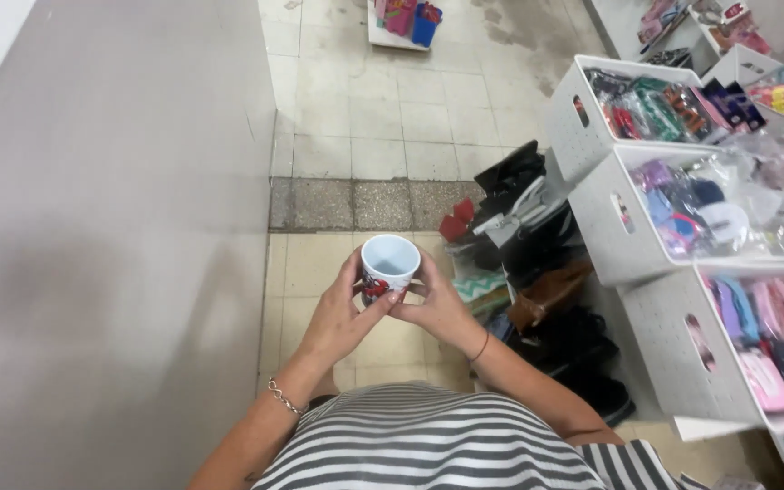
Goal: Organizing merchandise in a gift shop by placing items on shelves, checking an inventory list, and preparing labels using a calculator and scissors.
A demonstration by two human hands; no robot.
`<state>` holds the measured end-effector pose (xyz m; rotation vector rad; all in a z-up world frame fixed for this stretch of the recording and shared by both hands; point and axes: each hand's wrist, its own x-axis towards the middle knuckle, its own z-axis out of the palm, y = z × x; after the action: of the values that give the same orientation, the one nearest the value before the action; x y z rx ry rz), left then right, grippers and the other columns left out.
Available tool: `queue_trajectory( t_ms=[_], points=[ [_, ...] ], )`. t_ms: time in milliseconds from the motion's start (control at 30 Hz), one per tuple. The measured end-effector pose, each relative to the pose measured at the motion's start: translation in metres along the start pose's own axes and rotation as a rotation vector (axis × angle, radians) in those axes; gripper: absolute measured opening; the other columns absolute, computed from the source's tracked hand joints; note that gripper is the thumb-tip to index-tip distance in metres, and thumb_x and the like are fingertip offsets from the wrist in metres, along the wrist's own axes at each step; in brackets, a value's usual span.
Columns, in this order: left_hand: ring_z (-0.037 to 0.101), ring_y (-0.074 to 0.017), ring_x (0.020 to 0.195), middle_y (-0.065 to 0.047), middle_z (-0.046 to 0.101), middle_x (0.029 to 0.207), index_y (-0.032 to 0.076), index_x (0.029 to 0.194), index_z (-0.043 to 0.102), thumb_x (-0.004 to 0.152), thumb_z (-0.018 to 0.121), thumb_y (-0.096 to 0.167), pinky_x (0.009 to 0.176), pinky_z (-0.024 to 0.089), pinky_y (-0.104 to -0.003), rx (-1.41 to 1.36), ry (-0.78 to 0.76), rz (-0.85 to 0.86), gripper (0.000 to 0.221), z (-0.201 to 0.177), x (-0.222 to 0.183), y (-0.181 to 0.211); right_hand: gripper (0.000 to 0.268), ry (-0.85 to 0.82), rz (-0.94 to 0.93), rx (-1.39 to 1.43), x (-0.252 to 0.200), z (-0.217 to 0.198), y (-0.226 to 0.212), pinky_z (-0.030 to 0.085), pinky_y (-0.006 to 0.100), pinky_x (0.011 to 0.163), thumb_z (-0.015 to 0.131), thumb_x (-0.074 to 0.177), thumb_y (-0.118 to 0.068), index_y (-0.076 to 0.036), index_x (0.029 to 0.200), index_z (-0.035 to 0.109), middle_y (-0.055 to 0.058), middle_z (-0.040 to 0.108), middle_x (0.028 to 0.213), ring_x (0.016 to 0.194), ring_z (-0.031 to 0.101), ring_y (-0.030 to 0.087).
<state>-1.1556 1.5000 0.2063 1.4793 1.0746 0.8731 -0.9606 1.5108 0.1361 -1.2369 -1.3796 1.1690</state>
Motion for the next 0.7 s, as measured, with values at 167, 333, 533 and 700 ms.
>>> queue_trajectory(
  t_ms=[167, 333, 533, 700],
  points=[
    [0.043, -0.0464, 0.141, -0.032, 0.047, 0.149, -0.003, 0.155, 0.029, 0.085, 0.077, 0.033, 0.116, 0.043, -0.052, 0.025, 0.017, 0.023, 0.092, -0.067, 0.156, -0.012, 0.11, -0.008, -0.015, 0.007, 0.171, 0.005, 0.009, 0.047, 0.054, 0.11, 0.092, 0.062, -0.002, 0.0, 0.155, 0.033, 0.027, 0.053, 0.142, 0.135, 0.051, 0.044],
    [0.044, -0.0489, 0.14, -0.034, 0.046, 0.148, -0.003, 0.155, 0.028, 0.085, 0.077, 0.037, 0.116, 0.043, -0.054, 0.085, -0.061, 0.019, 0.094, -0.124, 0.304, 0.019, 0.115, 0.05, -0.048, 0.004, 0.315, -0.012, 0.001, 0.046, 0.056, 0.109, 0.091, 0.062, 0.0, 0.004, 0.156, 0.025, 0.032, 0.048, 0.145, 0.136, 0.048, 0.047],
    [0.042, -0.0499, 0.141, -0.035, 0.045, 0.15, -0.003, 0.156, 0.027, 0.089, 0.072, 0.041, 0.117, 0.04, -0.057, 0.011, -0.152, 0.068, 0.092, -0.155, 0.489, 0.012, 0.119, 0.1, -0.066, -0.013, 0.479, -0.056, -0.006, 0.047, 0.055, 0.107, 0.094, 0.062, -0.005, -0.001, 0.159, 0.024, 0.024, 0.051, 0.146, 0.132, 0.052, 0.041],
    [0.048, -0.0537, 0.134, -0.036, 0.046, 0.147, -0.001, 0.158, 0.024, 0.089, 0.072, 0.046, 0.109, 0.047, -0.058, -0.013, -0.166, 0.09, 0.097, -0.174, 0.655, 0.005, 0.119, 0.144, -0.112, -0.032, 0.638, -0.101, 0.017, 0.051, 0.054, 0.103, 0.097, 0.061, -0.008, -0.003, 0.159, 0.029, 0.018, 0.053, 0.143, 0.126, 0.056, 0.034]
  ],
)
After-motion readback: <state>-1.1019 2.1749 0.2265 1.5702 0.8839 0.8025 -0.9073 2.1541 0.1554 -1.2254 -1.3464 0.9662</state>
